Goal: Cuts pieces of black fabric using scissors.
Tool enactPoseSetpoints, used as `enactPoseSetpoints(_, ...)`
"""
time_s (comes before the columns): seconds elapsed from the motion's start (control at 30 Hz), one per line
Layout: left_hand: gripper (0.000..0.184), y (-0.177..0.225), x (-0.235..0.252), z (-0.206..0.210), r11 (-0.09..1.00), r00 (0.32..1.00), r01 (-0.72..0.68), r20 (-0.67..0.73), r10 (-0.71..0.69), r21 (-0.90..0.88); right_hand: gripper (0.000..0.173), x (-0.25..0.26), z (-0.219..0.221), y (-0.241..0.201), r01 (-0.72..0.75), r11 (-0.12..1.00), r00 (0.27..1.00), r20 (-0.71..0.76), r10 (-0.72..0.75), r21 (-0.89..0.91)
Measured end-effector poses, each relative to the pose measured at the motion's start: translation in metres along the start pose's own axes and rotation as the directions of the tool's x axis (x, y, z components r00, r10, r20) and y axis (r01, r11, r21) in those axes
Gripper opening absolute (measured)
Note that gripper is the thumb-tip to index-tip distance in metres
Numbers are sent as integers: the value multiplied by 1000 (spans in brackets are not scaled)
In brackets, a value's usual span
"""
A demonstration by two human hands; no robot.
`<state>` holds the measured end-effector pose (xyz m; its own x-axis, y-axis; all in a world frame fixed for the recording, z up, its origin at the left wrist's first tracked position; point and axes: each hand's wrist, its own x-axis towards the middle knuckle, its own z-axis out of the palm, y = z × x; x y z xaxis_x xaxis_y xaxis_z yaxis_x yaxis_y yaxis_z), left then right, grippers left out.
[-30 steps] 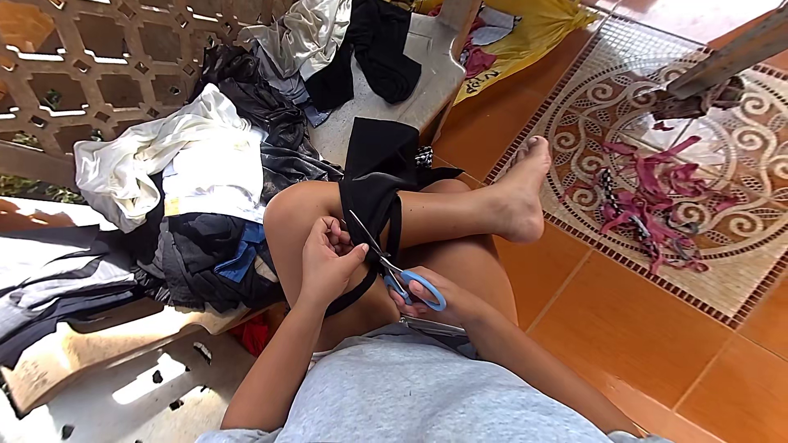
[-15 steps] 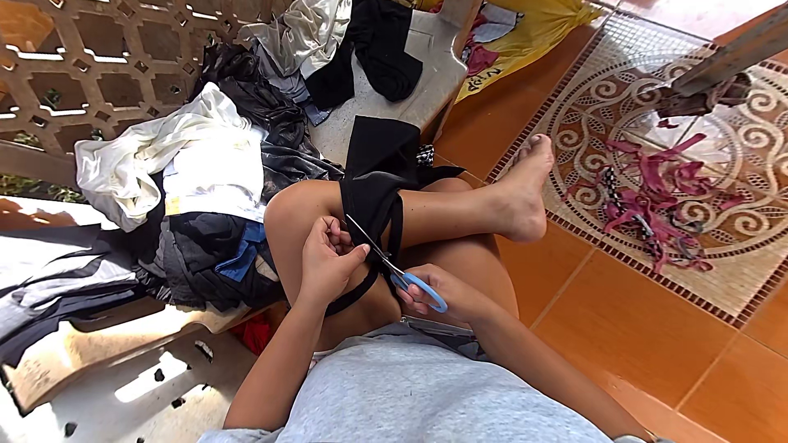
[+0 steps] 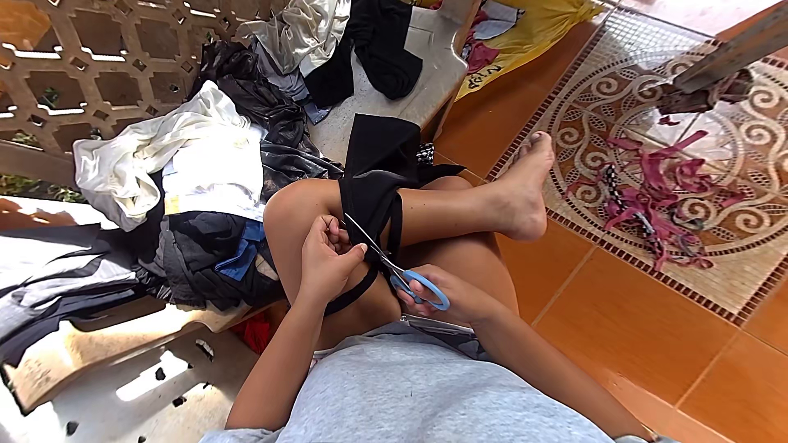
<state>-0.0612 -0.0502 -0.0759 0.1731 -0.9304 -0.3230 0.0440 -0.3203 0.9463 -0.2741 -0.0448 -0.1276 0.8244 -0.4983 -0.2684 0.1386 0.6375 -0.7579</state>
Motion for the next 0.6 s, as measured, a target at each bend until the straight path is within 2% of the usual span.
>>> enactPoseSetpoints(0.13,43,1,0,1,1000,1000,10,-2,-11,-11,38,-2,2,-2,-25,1000,999,-28,25,1)
enactPoseSetpoints(0.3,41,-1,0,-1,1000,1000,-7,11,7,10,46,0,1,-1,-23,1000,1000,18,23,7)
enactPoseSetpoints(0.6,42,-3,0,-3,1000,1000,-28,9,28,-8,42,-2,3,-2,-47,999,999,2,47,26)
